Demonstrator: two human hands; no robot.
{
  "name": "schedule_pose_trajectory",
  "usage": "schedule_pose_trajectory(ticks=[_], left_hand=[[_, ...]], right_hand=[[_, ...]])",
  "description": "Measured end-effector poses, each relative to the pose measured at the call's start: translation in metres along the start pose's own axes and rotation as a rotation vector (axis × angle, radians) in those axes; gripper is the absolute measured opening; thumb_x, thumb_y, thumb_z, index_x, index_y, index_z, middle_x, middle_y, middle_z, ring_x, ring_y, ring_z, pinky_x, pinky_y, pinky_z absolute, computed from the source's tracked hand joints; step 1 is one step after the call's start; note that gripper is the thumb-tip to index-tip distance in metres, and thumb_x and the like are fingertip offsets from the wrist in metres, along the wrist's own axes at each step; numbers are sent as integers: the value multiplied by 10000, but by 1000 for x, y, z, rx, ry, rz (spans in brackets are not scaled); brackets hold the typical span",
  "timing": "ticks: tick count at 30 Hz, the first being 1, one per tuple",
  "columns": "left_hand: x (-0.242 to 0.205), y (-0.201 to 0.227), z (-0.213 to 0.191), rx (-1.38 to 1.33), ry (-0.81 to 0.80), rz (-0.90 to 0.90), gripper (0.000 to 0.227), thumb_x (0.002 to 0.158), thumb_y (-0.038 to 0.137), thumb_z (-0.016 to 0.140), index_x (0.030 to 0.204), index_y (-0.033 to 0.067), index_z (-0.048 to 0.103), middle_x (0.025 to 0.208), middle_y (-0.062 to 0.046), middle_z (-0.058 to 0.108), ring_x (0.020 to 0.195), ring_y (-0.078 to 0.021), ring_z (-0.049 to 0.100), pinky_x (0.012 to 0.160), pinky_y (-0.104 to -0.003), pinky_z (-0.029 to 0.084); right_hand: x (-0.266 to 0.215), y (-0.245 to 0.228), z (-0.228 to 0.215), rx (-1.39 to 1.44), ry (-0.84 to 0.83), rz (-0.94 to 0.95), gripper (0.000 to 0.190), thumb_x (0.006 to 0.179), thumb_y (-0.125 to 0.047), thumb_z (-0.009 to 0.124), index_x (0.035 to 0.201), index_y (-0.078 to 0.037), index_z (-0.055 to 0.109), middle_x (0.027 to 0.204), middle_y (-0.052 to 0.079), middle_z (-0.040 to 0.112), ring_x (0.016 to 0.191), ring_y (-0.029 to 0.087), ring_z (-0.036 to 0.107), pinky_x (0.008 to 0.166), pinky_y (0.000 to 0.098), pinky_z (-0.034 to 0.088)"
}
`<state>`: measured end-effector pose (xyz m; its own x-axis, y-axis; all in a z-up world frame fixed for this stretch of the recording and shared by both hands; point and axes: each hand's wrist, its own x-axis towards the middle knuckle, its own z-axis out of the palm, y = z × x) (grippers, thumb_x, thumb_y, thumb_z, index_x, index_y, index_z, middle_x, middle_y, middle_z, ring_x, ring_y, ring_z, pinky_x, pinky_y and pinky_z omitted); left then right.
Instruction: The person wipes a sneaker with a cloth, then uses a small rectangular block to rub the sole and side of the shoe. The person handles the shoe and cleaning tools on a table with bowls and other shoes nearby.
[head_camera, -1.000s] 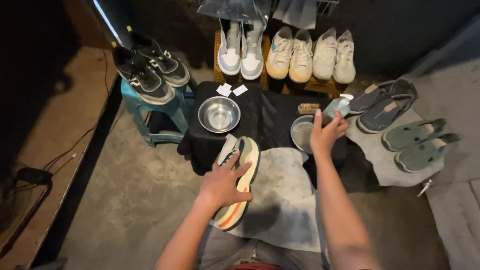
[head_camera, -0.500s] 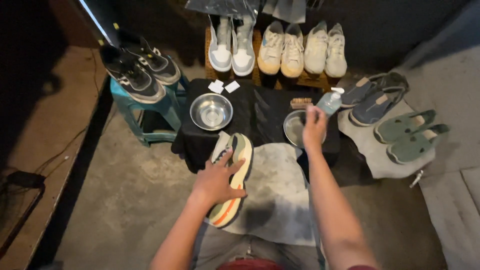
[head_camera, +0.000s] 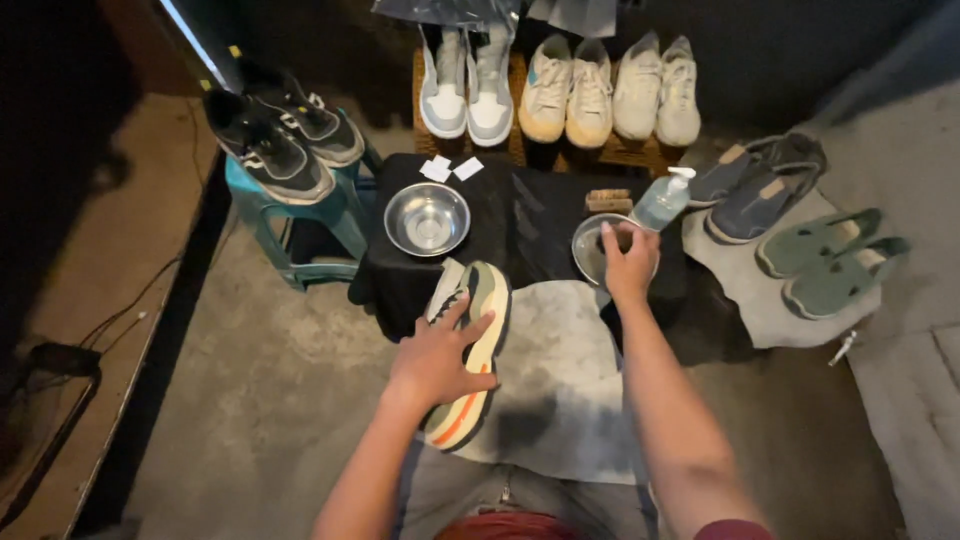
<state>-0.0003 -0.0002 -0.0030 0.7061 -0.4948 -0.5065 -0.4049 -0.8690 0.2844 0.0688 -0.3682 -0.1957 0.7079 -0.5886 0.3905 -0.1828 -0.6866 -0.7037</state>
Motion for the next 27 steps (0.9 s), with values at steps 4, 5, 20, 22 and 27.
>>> schedule_pose_trajectory(ticks=[4, 5, 20, 22, 27], left_hand=[[2, 2, -14, -21, -7, -22, 925, 781, 665, 687, 1592, 407, 323, 1699, 1, 194, 1356, -530, 422, 970, -640, 510], [1, 0, -14, -25, 1, -6, 910, 767, 664, 700, 1573, 404, 368, 1689, 3, 224, 1354, -539, 424, 960, -648, 515], [1, -9, 9, -121, 92, 21, 923, 715, 719, 697, 1540, 410, 424, 1695, 23, 220, 1386, -550, 383, 933, -644, 538], [7, -16, 10, -159, 124, 36, 938, 695, 735, 711, 1528, 390, 450, 1684, 11, 256, 1380, -549, 396, 936, -643, 546], [12, -37, 25, -296, 217, 127, 985, 615, 747, 787, 1481, 357, 526, 1654, -27, 334, 1343, -591, 426, 951, -676, 539]], right_hand=[[23, -20, -11, 154, 181, -271, 379, 1111, -437, 545, 1225, -75, 560, 1231, 115, 438, 1209, 351, 479, 1136, 471, 309], [17, -21, -13, 129, 100, -142, 423, 1104, -428, 584, 1213, -19, 598, 1199, 211, 509, 1200, 418, 512, 1112, 517, 344], [-82, -147, -53, 556, -236, -180, 388, 936, -299, 801, 1260, -135, 665, 1193, 75, 616, 1159, 195, 559, 1035, 320, 423], [-99, -160, -51, 612, -296, -171, 445, 898, -279, 834, 1284, -137, 665, 1202, 64, 632, 1129, 163, 559, 1007, 301, 440], [-134, -180, -47, 770, -410, -317, 599, 767, -220, 931, 1255, -35, 637, 1373, 159, 574, 1357, 250, 498, 1146, 342, 385]])
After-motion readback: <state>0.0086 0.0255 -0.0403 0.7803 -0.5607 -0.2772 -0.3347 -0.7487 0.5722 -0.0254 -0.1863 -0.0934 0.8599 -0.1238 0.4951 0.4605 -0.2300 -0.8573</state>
